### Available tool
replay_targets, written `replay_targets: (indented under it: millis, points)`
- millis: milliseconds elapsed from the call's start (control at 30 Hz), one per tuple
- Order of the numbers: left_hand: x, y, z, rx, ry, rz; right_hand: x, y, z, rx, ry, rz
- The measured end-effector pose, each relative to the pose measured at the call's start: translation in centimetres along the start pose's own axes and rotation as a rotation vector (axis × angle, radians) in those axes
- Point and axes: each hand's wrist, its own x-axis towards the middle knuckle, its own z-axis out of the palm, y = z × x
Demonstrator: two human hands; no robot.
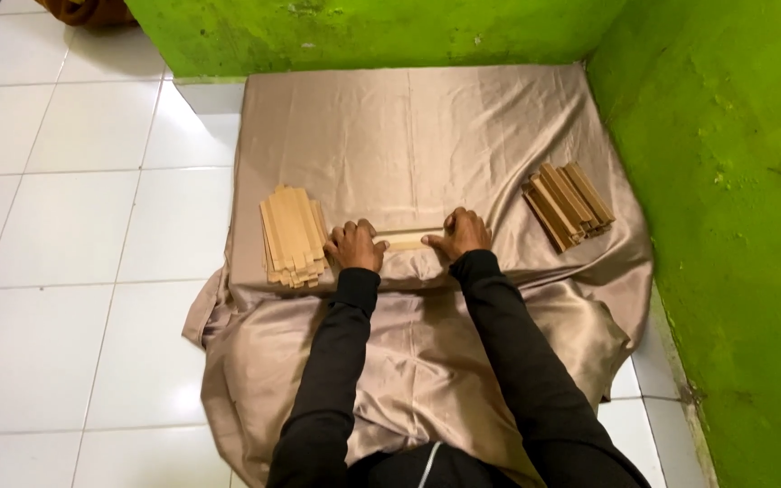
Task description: Assembling a wooden box by interlocking pre-cut wooden slats on a cloth-covered floor.
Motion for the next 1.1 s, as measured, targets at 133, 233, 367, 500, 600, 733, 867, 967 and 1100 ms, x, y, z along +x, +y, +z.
replay_targets:
  millis: [133,233,367,500,600,733,867,967,1100]
  points:
    - [-1.5,-0.1,-1.9,-0.051,0.026,0.024,2.1,5.6,2.6,0.130,0.036,-0.147]
    - [-2.1,-0.7,-1.0,-0.044,0.024,0.013,3.0,9.4,4.1,0.203,0.040,-0.132]
    - [-1.3,-0.6,-0.8,-0.041,0.021,0.002,2.1,6.9,2.3,0.195,0.038,-0.113]
    - [-2.3,1.1,-3.2,-0.130,-0.013,0.017,1.7,5.8,1.8,0.076,0.042,-0.117]
    - [-2.4,0.9,-1.7,-0.084,-0.020,-0.016,-0.1,4.2,3.1,0.124,0.303,-0.295]
    - [-2.8,1.1,1.1,-0.115,-0.038,-0.076,-2.9,0.7,4.4,0.037,0.044,-0.537]
    - [-4.1,1.7,-1.3,-0.228,-0.165,-0.037,-3.5,-0.3,3.6,-0.122,-0.088,-0.694]
    - [-6.2,3.0,-5.6,-0.190,-0.219,0.080,-2.9,0.6,3.0,-0.173,-0.084,-0.738]
    - [-4.9,1.4,-4.3,0.102,-0.012,0.454,-2.1,1.5,2.7,-0.257,-0.126,-0.760]
